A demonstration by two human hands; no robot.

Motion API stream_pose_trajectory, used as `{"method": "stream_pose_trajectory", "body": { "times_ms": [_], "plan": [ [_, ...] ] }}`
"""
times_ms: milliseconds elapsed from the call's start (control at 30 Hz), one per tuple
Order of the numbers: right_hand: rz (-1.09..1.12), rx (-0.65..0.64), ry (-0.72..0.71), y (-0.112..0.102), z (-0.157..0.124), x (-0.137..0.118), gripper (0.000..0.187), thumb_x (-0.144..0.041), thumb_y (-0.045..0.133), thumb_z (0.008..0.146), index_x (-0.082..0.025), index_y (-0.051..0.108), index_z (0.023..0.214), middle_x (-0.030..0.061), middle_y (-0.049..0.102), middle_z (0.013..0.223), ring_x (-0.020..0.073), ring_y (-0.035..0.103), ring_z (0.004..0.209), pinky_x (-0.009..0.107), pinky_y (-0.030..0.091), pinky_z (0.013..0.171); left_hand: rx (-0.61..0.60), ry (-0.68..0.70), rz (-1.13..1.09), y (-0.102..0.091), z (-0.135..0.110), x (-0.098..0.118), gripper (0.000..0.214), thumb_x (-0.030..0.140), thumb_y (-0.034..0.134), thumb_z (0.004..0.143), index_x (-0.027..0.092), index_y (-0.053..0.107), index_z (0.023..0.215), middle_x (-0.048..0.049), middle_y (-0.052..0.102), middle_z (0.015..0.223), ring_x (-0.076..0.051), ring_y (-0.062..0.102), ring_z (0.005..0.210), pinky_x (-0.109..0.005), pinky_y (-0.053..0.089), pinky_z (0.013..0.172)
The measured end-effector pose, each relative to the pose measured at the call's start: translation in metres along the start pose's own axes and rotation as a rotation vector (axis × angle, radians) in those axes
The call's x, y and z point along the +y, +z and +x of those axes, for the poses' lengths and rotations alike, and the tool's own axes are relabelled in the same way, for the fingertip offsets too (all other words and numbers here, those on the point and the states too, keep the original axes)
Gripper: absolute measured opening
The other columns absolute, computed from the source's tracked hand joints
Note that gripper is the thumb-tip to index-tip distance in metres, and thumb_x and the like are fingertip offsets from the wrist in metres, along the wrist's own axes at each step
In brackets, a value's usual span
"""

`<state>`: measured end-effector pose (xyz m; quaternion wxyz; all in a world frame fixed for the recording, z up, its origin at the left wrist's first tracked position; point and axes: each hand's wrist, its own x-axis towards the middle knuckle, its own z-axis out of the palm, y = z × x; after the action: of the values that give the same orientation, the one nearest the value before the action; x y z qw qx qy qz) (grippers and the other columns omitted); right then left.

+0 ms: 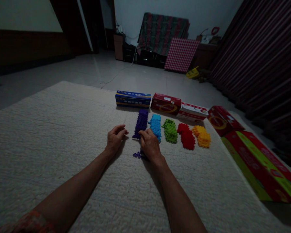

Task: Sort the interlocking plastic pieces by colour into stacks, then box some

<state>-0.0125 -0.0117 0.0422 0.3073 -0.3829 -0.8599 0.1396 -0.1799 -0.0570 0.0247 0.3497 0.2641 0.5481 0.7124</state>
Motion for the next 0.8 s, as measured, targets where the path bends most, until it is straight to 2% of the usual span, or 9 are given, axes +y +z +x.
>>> {"method": "stream_pose_trajectory", "body": {
  "times_ms": [267,367,433,567,667,800],
  "plan": [
    [-0.06,-0.011,0.0,0.003,0.001,0.0,0.028,-0.012,0.05,0.091,-0.017,0.072,0.109,0.0106,0.064,0.098,0.0226,0.063,0.09,0.034,0.051,0.085,-0.024,-0.014,-0.001,-0.001,0.002,-0.005,0.036,0.033,0.071,0.065,0.016,0.069,0.097,-0.0015,0.065,0.073,-0.014,0.063,0.066,-0.025,0.051,0.056],
    [-0.078,0.007,0.021,-0.006,0.002,-0.002,0.024,-0.013,0.051,0.091,-0.017,0.072,0.103,0.0109,0.066,0.099,0.0226,0.063,0.092,0.034,0.05,0.087,-0.022,-0.011,-0.009,0.0,0.001,-0.005,0.036,0.033,0.071,0.065,0.015,0.069,0.096,-0.0015,0.065,0.073,-0.015,0.063,0.066,-0.026,0.051,0.056],
    [-0.103,-0.024,0.048,-0.017,0.001,0.0,0.021,-0.015,0.053,0.09,-0.019,0.072,0.097,0.0093,0.068,0.097,0.022,0.064,0.09,0.033,0.049,0.083,-0.027,-0.007,-0.009,0.001,0.001,-0.004,0.035,0.032,0.071,0.064,0.015,0.07,0.094,-0.0016,0.065,0.072,-0.015,0.063,0.066,-0.026,0.052,0.055],
    [-0.174,-0.288,0.106,-0.039,-0.002,0.004,0.015,-0.016,0.063,0.081,-0.023,0.073,0.09,0.0042,0.071,0.085,0.0198,0.063,0.078,0.029,0.044,0.069,-0.026,-0.009,-0.019,0.001,0.002,-0.003,0.032,0.03,0.07,0.063,0.015,0.07,0.092,-0.0014,0.065,0.071,-0.014,0.062,0.064,-0.025,0.051,0.055],
    [-0.181,-0.488,0.18,-0.048,-0.005,0.001,0.014,-0.016,0.069,0.076,-0.024,0.074,0.086,0.0032,0.073,0.08,0.0186,0.064,0.071,0.028,0.041,0.062,-0.029,-0.017,-0.018,0.001,0.002,-0.002,0.032,0.03,0.07,0.063,0.015,0.07,0.091,-0.0013,0.065,0.07,-0.014,0.062,0.064,-0.025,0.051,0.054],
    [-0.182,-0.634,0.205,-0.048,-0.005,-0.013,0.011,-0.017,0.074,0.072,-0.024,0.074,0.081,0.0033,0.074,0.08,0.0184,0.064,0.069,0.027,0.038,0.058,-0.035,-0.012,-0.002,0.0,0.001,-0.001,0.032,0.029,0.071,0.063,0.015,0.07,0.092,-0.0017,0.065,0.07,-0.014,0.063,0.065,-0.025,0.052,0.054]
  ]
}}
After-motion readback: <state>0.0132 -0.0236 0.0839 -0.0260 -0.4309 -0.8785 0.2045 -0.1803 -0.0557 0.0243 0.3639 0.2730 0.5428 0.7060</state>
